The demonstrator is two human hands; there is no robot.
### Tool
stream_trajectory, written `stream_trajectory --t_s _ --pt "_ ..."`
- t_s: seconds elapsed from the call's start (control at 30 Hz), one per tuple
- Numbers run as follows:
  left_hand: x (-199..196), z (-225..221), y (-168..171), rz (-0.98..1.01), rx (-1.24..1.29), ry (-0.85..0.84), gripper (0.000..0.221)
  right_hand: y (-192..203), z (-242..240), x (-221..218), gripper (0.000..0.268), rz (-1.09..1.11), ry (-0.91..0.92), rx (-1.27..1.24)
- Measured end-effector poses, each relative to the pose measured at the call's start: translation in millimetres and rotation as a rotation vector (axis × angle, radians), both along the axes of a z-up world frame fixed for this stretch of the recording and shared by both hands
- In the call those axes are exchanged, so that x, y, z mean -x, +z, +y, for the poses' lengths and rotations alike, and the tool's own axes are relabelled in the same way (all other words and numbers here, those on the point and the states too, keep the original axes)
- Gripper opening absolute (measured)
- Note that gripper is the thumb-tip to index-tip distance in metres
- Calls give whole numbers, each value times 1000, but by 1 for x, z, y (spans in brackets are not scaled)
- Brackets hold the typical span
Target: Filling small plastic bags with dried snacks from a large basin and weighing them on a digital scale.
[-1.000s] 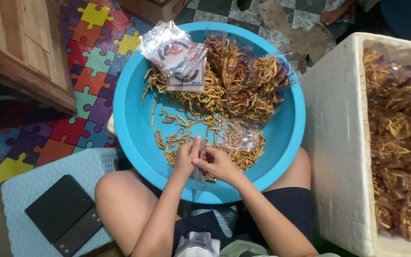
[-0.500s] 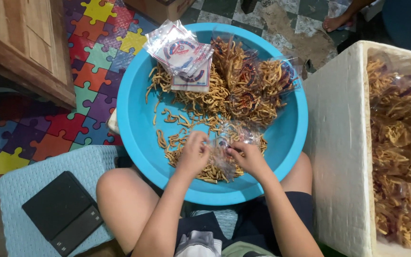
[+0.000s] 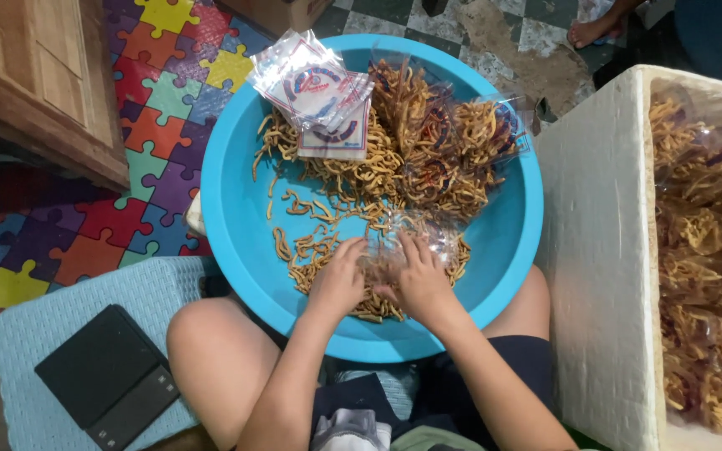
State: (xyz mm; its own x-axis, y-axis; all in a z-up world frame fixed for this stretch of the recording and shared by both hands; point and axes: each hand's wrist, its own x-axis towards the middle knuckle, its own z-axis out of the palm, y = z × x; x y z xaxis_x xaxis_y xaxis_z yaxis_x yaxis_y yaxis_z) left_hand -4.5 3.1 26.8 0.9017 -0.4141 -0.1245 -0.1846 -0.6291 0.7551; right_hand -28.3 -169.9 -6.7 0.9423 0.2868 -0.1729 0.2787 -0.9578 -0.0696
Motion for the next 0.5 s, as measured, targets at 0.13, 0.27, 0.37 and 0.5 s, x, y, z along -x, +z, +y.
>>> stream_trajectory --t_s 0.13,0.27,0.37,0.5 --pt "-3 4 -10 73 -14 34 43 49 -7 -10 45 310 7 -1" --pt "-11 7 -11 101 -135 64 45 74 -13 -45 37 142 175 -639" --pt "-13 4 -25 82 -166 52 44 3 -31 -112 35 -37 118 -626" --pt "-14 1 -27 82 -205 42 41 -73 -24 -185 67 -241 150 -284"
